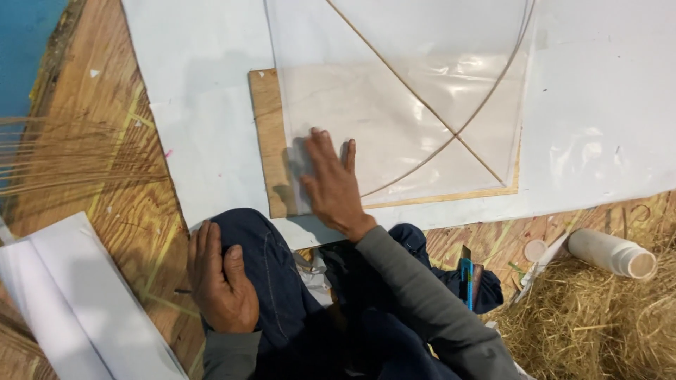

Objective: The person aligns a white sheet over a wooden kite frame and presses the edges to adhere the material to the frame. The person smooths the surface and adjusts the frame position while seated on the floor.

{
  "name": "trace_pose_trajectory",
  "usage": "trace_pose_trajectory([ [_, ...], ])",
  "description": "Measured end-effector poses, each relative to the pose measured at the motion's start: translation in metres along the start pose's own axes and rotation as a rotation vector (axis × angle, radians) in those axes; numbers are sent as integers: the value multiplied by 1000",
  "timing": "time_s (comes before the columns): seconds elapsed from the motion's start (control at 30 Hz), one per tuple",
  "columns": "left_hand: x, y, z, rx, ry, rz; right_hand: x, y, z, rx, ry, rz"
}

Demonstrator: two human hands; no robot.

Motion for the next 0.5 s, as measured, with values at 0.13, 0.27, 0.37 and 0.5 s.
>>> trace_pose_trajectory([
  [0.13,2,-2,-1,9,-42,11,40,0,2,-167,792,226],
  [0.27,3,-2,-8,-27,-52,28,25,0,4,-104,441,157],
  [0.37,-1,-2,-8,34,-44,-9,-4,3,-11,-38,-346,59],
  [0.5,-2,0,-6,61,-29,-21,-48,10,-43,127,-624,-216],
])
Point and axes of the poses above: each hand's wrist, its own y-axis away from the middle knuckle, its own x-axis out of the palm, z = x × y, the point moved 8 cm from there along -y, towards the middle knuckle, and after that the axes turned 13 degrees about y, right-handed, at the moved point
